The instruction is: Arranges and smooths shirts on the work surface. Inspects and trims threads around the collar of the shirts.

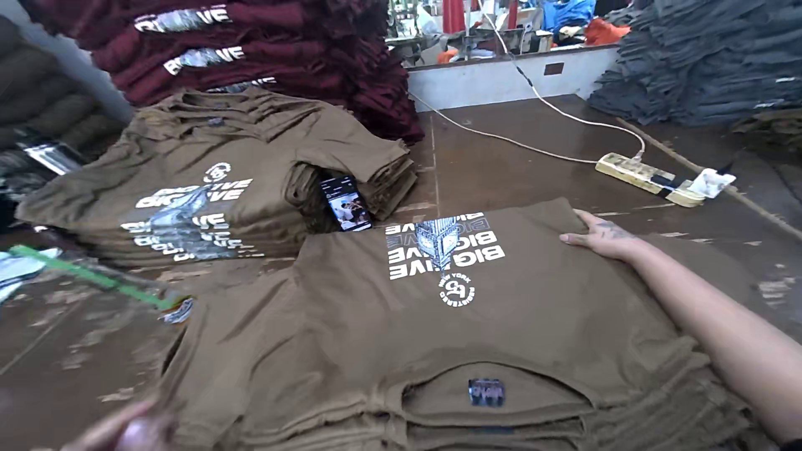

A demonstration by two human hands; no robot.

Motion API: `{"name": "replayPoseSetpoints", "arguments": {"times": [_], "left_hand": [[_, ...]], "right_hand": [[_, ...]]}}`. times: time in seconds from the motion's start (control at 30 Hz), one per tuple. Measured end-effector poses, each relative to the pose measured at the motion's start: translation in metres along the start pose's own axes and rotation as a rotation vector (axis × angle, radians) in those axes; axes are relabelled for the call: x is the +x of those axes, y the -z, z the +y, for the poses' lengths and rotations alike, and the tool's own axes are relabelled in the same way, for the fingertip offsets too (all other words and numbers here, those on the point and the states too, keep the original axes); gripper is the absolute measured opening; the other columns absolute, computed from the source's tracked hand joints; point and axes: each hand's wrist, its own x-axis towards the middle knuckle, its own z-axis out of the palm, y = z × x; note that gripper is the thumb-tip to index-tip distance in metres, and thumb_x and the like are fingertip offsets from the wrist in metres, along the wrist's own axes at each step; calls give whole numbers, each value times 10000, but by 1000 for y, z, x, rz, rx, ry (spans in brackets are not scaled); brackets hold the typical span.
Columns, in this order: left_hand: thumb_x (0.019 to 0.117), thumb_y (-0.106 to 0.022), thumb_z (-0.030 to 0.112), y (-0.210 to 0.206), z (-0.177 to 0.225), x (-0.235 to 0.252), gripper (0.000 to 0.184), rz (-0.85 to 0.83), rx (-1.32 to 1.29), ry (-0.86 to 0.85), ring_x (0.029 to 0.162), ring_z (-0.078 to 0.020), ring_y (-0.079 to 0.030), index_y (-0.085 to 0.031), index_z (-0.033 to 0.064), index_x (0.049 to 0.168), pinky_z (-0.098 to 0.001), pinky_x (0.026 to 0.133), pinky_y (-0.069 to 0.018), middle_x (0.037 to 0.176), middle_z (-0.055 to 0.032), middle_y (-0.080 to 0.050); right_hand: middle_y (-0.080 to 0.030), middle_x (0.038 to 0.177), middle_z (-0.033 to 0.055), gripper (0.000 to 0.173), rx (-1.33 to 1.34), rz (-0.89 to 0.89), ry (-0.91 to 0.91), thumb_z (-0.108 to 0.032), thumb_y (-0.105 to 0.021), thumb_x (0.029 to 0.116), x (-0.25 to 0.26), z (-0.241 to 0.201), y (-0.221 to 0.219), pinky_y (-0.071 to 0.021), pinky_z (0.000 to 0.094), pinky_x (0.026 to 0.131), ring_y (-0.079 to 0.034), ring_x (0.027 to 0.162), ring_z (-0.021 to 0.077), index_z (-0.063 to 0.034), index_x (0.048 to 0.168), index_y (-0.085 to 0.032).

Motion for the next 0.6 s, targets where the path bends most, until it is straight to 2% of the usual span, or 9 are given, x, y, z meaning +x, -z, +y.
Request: {"name": "replayPoseSetpoints", "arguments": {"times": [0.03,0.07,0.1,0.13,0.2,0.27,0.33,0.5,0.6], "left_hand": [[1088,-413,196,-9,10,24,408,-89,58,-57,875,-45,-604,-520,-181,1203,-253,796,-536,1064,-151,-627],[1079,-410,237,-25,19,50,427,-184,161,-100,880,-158,-645,-566,-143,1197,-360,797,-555,1053,-214,-656],[1053,-402,232,-45,25,76,418,-295,263,-129,902,-313,-679,-600,-105,1203,-517,795,-553,1051,-266,-671],[1041,-421,184,-67,24,102,372,-421,340,-133,955,-431,-668,-610,-69,1238,-641,810,-515,1085,-291,-660],[1031,-489,111,-112,-6,137,373,-623,471,-76,1168,-520,-593,-574,53,1389,-734,929,-450,1282,-288,-607],[1044,-463,115,-141,-58,134,453,-697,453,-16,1215,-508,-582,-519,161,1491,-732,954,-441,1360,-262,-591],[1105,-358,207,-147,-83,113,439,-671,290,110,1227,-440,-615,-487,198,1525,-684,1001,-437,1358,-223,-627],[1097,-334,269,-142,-85,99,442,-565,166,169,1218,-343,-635,-568,131,1446,-581,1019,-454,1298,-210,-663],[1092,-342,254,-141,-83,93,441,-520,180,174,1191,-376,-642,-576,93,1428,-605,992,-454,1268,-236,-667]], "right_hand": [[-530,1460,280,786,-3,-15,-3,-429,-690,975,0,0,0,-362,661,1119,-507,1358,453,-165,1611,-312],[-525,1465,279,786,-11,-21,-4,-432,-686,977,0,2,0,-365,660,1119,-505,1360,451,-166,1612,-306],[-528,1460,284,777,-15,-11,-4,-422,-686,979,-2,3,-1,-367,665,1115,-506,1357,457,-160,1608,-312],[-534,1452,285,768,-21,7,-2,-416,-688,979,-5,3,-1,-369,668,1111,-509,1353,460,-155,1603,-324],[-526,1461,287,755,-17,33,3,-390,-694,981,-16,2,-2,-356,664,1122,-499,1363,460,-143,1600,-340],[-511,1482,274,742,-1,37,3,-367,-688,988,-29,3,-2,-356,634,1141,-493,1378,432,-126,1598,-340],[-498,1500,258,722,35,44,-1,-335,-681,994,-40,7,-1,-362,600,1155,-490,1391,399,-106,1590,-342],[-499,1492,265,732,13,-3,-17,-318,-691,989,-32,8,5,-363,592,1153,-492,1386,399,-103,1590,-334],[-525,1443,309,738,-282,-57,-47,-338,-712,977,-21,-18,14,-358,662,1118,-493,1360,476,-48,1563,-367]]}}
